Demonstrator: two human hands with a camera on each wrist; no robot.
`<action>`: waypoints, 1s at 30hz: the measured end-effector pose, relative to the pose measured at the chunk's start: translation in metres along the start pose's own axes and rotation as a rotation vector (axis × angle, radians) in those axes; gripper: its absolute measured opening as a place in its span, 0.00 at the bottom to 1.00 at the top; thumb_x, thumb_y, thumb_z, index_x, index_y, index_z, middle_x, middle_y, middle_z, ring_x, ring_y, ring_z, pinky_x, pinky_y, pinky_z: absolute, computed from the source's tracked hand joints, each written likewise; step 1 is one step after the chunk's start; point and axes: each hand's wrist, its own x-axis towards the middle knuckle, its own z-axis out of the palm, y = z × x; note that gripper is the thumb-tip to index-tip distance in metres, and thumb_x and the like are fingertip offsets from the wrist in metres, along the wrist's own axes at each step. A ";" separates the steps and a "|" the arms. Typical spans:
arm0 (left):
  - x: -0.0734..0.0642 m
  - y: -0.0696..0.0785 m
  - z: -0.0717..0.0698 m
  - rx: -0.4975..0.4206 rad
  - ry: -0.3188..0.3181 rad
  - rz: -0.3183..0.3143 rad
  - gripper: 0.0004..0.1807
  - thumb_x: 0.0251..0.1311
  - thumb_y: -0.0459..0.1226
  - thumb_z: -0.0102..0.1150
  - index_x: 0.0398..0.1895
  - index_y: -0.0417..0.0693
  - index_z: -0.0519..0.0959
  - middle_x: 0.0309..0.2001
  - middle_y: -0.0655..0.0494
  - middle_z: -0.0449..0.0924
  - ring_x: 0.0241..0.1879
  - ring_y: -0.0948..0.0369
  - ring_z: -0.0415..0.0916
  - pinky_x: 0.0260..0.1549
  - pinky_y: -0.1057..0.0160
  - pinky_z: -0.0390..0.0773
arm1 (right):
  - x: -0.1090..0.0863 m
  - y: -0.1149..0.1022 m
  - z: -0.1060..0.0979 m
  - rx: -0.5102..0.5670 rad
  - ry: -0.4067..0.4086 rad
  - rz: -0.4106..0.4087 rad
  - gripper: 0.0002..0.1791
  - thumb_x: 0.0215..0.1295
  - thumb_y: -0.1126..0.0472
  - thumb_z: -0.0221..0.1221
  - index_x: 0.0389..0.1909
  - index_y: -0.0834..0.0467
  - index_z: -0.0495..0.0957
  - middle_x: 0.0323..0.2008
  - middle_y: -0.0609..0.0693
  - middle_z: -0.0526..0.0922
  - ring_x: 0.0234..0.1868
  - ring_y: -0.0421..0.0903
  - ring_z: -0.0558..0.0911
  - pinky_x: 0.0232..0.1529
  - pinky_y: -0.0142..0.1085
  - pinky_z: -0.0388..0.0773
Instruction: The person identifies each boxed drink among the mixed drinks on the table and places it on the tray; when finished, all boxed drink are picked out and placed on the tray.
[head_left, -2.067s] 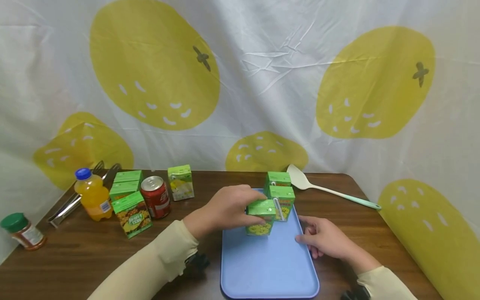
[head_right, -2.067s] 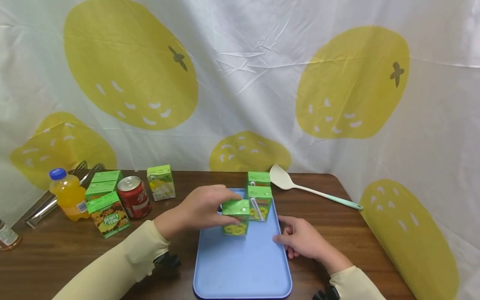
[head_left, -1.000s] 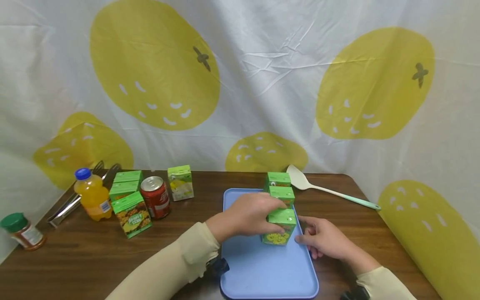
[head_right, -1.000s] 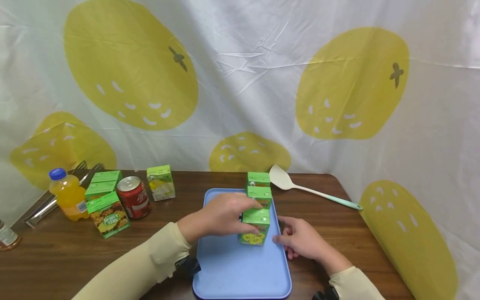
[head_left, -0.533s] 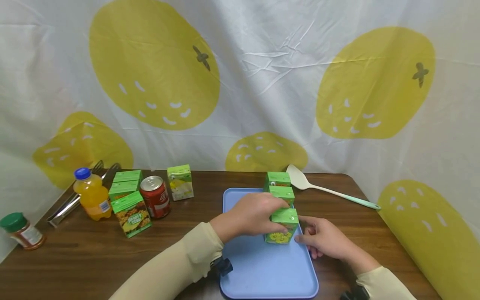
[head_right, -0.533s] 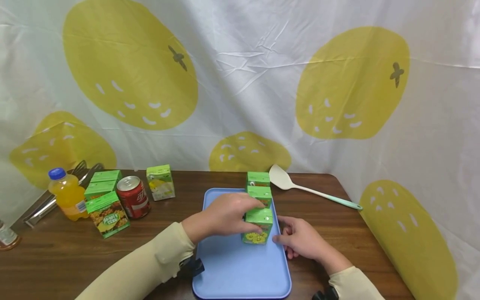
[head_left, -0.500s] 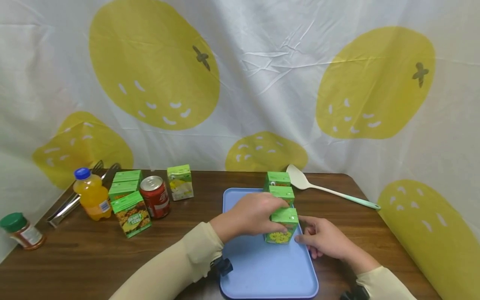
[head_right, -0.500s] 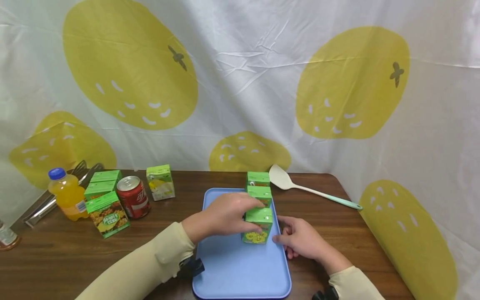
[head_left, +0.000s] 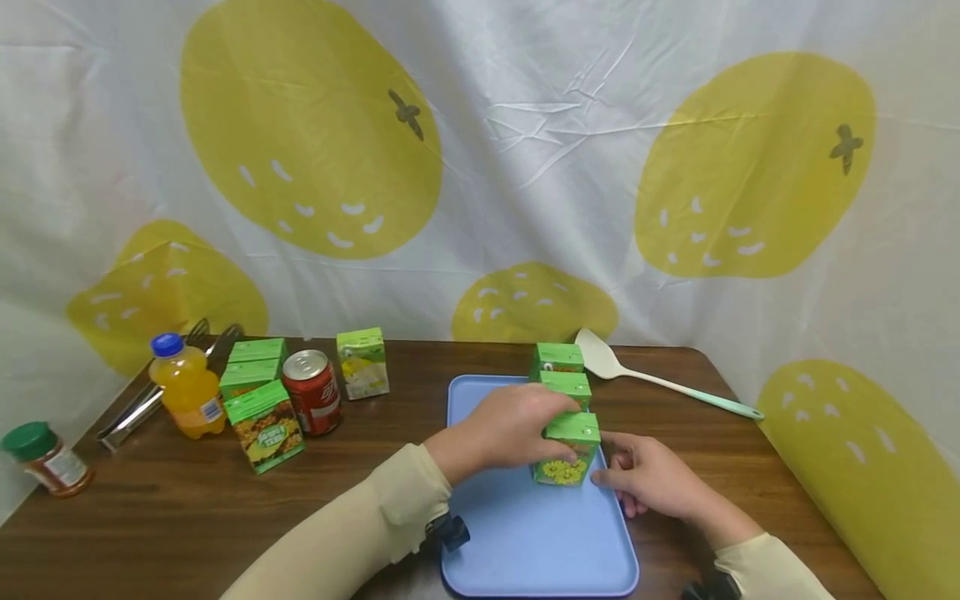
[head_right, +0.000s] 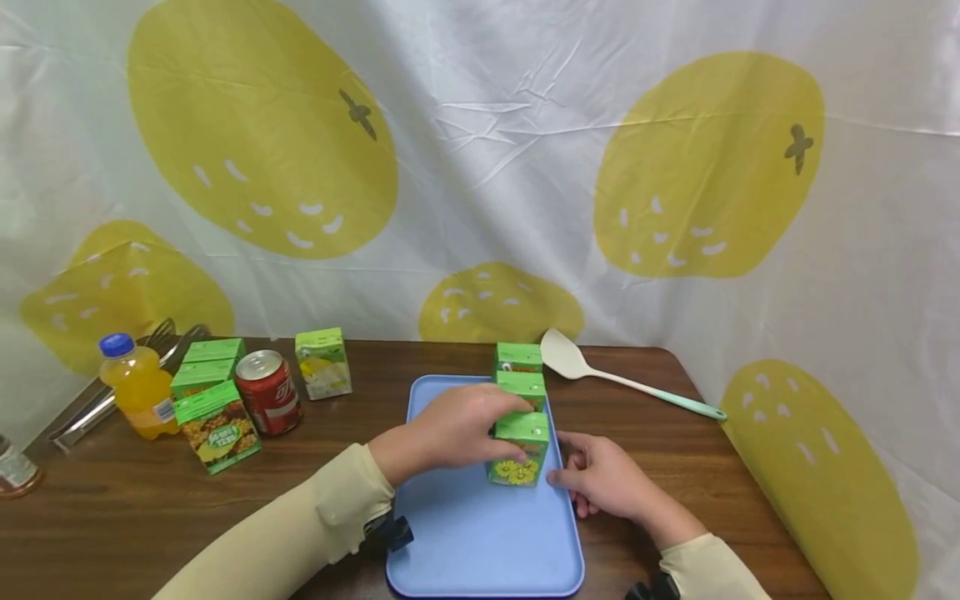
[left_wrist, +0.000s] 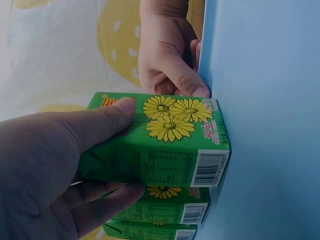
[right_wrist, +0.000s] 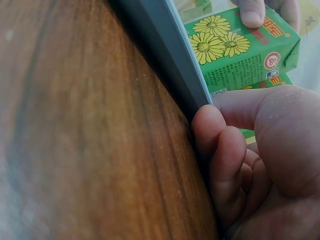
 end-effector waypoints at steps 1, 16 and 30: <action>0.000 0.001 0.000 0.001 -0.001 -0.001 0.28 0.67 0.54 0.80 0.63 0.50 0.86 0.49 0.61 0.87 0.42 0.68 0.78 0.41 0.69 0.79 | 0.000 0.000 0.000 -0.001 0.001 0.000 0.47 0.72 0.59 0.74 0.81 0.76 0.61 0.21 0.52 0.80 0.16 0.48 0.80 0.16 0.36 0.75; -0.007 -0.004 -0.003 -0.044 -0.017 -0.034 0.26 0.69 0.53 0.78 0.61 0.49 0.85 0.48 0.61 0.87 0.43 0.68 0.79 0.41 0.67 0.80 | 0.002 0.005 0.000 0.017 0.002 -0.005 0.48 0.71 0.60 0.74 0.81 0.77 0.60 0.21 0.52 0.80 0.16 0.48 0.80 0.16 0.36 0.75; -0.013 -0.016 -0.020 -0.122 -0.081 -0.076 0.28 0.69 0.53 0.79 0.64 0.47 0.86 0.51 0.57 0.89 0.44 0.64 0.83 0.44 0.66 0.82 | 0.001 0.005 0.000 0.026 0.006 0.002 0.49 0.71 0.60 0.74 0.81 0.78 0.59 0.21 0.53 0.80 0.16 0.48 0.80 0.15 0.35 0.75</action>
